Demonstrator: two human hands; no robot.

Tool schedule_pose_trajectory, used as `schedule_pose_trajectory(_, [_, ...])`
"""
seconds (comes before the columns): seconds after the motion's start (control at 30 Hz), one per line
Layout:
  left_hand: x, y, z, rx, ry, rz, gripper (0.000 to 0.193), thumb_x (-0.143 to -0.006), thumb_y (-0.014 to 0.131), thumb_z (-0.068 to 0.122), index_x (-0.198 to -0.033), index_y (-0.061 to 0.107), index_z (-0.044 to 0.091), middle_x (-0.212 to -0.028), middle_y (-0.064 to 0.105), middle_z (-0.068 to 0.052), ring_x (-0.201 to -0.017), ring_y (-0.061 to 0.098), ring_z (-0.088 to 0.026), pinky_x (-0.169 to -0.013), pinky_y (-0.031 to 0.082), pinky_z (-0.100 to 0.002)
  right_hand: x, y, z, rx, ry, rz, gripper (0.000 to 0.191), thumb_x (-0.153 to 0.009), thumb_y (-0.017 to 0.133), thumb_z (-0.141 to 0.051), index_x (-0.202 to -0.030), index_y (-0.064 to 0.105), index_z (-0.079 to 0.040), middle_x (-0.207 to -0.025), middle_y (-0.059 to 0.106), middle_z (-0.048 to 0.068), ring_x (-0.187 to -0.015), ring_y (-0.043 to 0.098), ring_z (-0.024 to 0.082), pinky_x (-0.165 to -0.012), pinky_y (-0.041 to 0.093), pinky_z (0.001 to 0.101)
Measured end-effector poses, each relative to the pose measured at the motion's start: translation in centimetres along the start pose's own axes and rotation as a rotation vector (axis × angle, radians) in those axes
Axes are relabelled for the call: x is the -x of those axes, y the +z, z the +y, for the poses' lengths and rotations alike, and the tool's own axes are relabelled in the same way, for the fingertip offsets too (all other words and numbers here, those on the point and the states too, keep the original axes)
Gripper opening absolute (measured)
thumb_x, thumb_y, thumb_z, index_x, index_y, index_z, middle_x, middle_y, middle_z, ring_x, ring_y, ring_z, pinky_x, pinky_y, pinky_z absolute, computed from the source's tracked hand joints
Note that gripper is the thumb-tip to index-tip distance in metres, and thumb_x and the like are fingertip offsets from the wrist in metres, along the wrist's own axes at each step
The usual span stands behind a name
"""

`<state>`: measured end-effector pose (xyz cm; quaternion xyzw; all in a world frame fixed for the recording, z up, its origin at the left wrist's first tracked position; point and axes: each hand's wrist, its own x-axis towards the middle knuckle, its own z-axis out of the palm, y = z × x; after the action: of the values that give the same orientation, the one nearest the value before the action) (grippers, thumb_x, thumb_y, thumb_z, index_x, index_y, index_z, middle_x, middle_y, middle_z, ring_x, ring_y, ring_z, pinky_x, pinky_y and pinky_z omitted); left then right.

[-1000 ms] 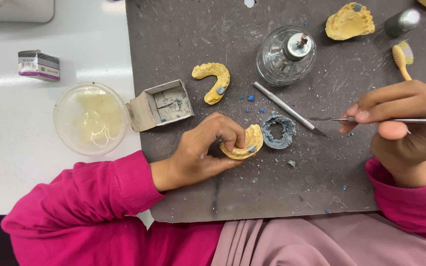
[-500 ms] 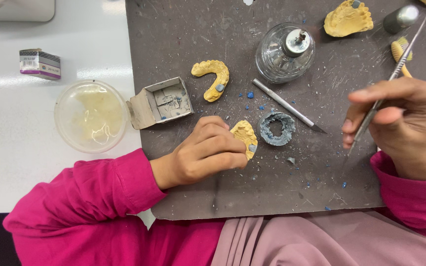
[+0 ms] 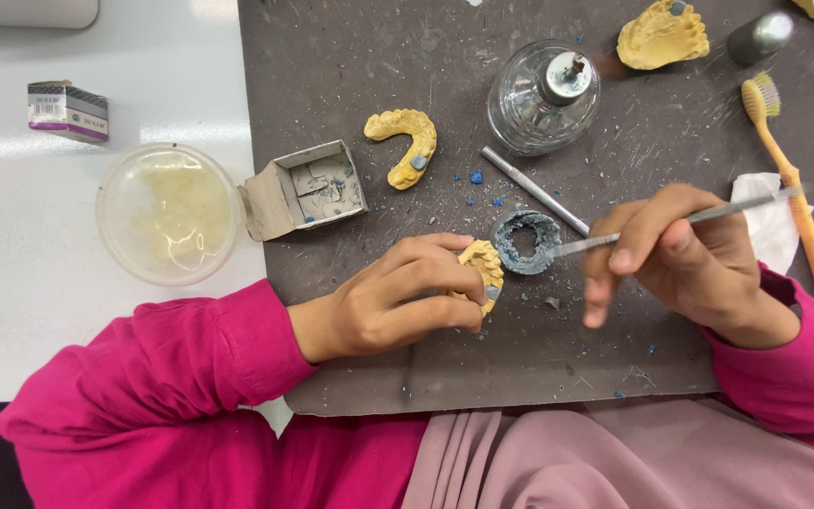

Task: The person holds a yellow dental impression model in one hand and a metal waxing instrument in the other, repeatedly heating the instrument tip over a small alcohol burner and using it to apply and shape blue wax on the model's teeth. They alternate between heating the tool, adding wax, and smoothing it along the model.

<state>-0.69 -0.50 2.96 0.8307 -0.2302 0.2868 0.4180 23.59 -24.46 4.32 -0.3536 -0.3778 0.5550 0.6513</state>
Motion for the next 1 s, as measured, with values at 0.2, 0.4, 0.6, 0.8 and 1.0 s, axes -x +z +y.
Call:
schedule_pose_trajectory(0.2, [-0.2, 0.8, 0.0, -0.029, 0.169, -0.022, 0.013, -0.098, 0.074, 0.006, -0.111, 0.073, 0.002, -0.124, 0.061, -0.010, -0.118, 0.061, -0.024, -0.118, 0.055, -0.051, -2.6, 3.4, 1.3, 0.573, -0.161, -0.019, 0.027, -0.105, 0.061, -0.019, -0.099, 0.040, -0.003, -0.123, 0.064, 0.029, -0.124, 0.070, 0.034, -0.093, 0.071, 0.0413])
schedule_pose_trajectory(0.4, [-0.1, 1.1, 0.3, 0.048, 0.151, -0.054, 0.016, -0.098, 0.073, 0.007, -0.112, 0.072, 0.001, -0.127, 0.061, -0.012, -0.122, 0.063, -0.028, -0.120, 0.055, -0.049, -2.9, 3.8, 2.0, 0.582, 0.026, 0.009, 0.038, -0.090, 0.078, 0.000, -0.087, 0.040, -0.008, -0.119, 0.073, 0.030, -0.118, 0.075, 0.033, -0.088, 0.070, 0.0350])
schedule_pose_trajectory(0.6, [-0.1, 1.0, 1.1, 0.136, -0.042, -0.025, 0.022, -0.095, 0.079, 0.007, -0.116, 0.073, 0.009, -0.134, 0.059, -0.008, -0.128, 0.062, -0.027, -0.109, 0.052, -0.038, -2.6, 3.9, 1.8, 0.359, 0.131, 0.161, 0.036, -0.088, 0.076, 0.005, -0.088, 0.043, -0.009, -0.113, 0.072, 0.029, -0.115, 0.074, 0.030, -0.080, 0.069, 0.0290])
schedule_pose_trajectory(0.8, [-0.8, 1.9, 0.9, 0.271, -0.208, 0.067, 0.053, -0.086, 0.094, 0.024, -0.125, 0.061, 0.008, -0.139, 0.059, -0.007, -0.130, 0.063, -0.025, -0.110, 0.053, -0.039, -2.0, 3.6, 1.5, 0.401, 0.119, 0.202, 0.039, -0.085, 0.079, 0.007, -0.087, 0.043, -0.009, -0.110, 0.073, 0.027, -0.105, 0.074, 0.021, -0.074, 0.067, 0.0242])
schedule_pose_trajectory(1.0, [-0.8, 2.2, 0.9, 0.305, -0.253, 0.017, 0.065, -0.091, 0.091, 0.026, -0.143, 0.056, 0.008, -0.149, 0.053, -0.006, -0.139, 0.059, -0.024, -0.121, 0.053, -0.036, -1.3, 3.2, 1.9, 0.420, 0.061, 0.187, 0.039, -0.084, 0.081, 0.006, -0.089, 0.045, -0.009, -0.113, 0.072, 0.025, -0.106, 0.073, 0.018, -0.079, 0.067, 0.0240])
